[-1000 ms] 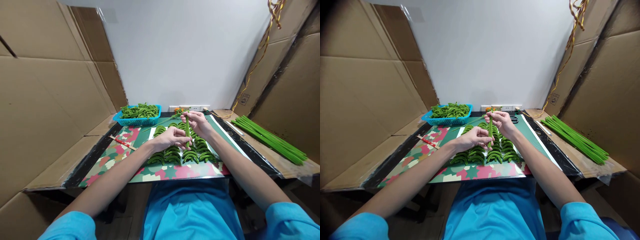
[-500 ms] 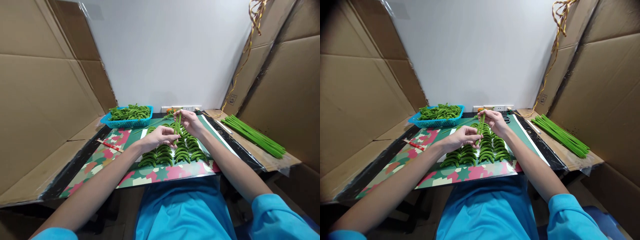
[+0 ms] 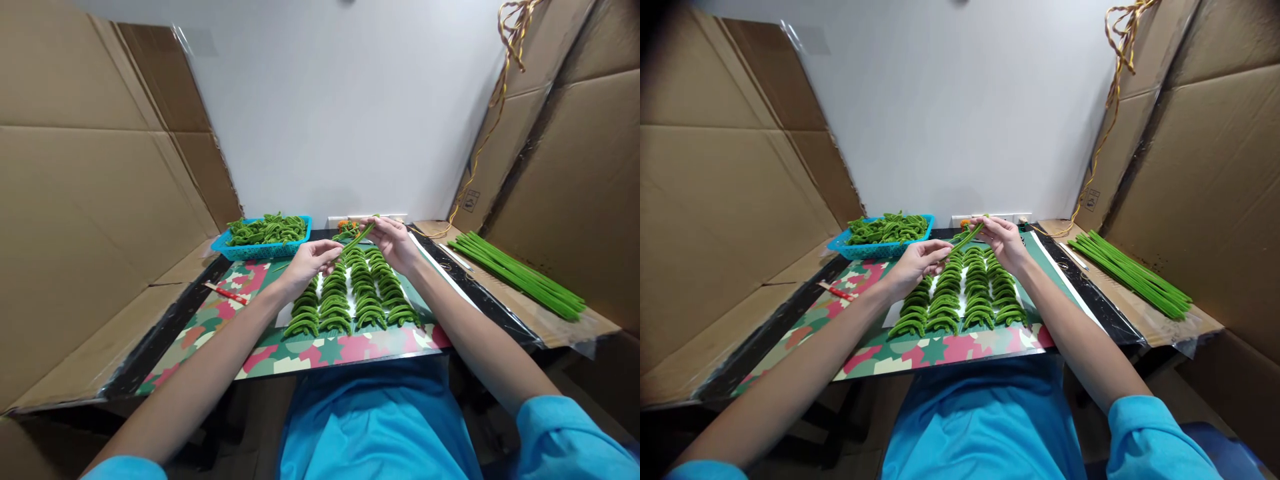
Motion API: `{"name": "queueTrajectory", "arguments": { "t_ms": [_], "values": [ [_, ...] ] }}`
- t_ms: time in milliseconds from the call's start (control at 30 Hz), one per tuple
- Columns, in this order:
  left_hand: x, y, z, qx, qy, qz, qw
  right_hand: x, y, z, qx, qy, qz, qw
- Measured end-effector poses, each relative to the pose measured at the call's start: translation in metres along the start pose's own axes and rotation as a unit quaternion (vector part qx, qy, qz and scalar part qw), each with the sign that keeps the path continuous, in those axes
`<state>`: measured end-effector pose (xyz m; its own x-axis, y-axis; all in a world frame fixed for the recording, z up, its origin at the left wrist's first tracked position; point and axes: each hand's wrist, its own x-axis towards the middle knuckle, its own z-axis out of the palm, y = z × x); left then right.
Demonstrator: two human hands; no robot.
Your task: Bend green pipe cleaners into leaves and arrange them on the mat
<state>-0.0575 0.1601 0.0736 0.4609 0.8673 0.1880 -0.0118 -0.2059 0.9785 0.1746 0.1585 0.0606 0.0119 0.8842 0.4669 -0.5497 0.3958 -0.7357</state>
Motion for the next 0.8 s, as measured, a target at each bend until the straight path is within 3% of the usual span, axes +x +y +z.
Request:
{"name": "queueTrajectory", "arguments": {
  "t_ms": [433, 600, 800],
  "values": [
    [-0.006, 0.003, 0.009, 0.078, 0.03, 0.112, 0.99, -0.002, -0.002, 0.004, 0.016, -0.006, -0.002, 1.0],
    [-0.012, 0.005, 0.009, 0.186, 0.014, 0.199, 0.962, -0.002, -0.001, 0.003, 0.004, 0.006, 0.017, 1.0],
    [-0.014, 0.002, 0.01, 0.217, 0.027, 0.197, 0.956, -0.002, -0.002, 0.003, -0.014, 0.005, 0.012, 1.0]
  ]
}}
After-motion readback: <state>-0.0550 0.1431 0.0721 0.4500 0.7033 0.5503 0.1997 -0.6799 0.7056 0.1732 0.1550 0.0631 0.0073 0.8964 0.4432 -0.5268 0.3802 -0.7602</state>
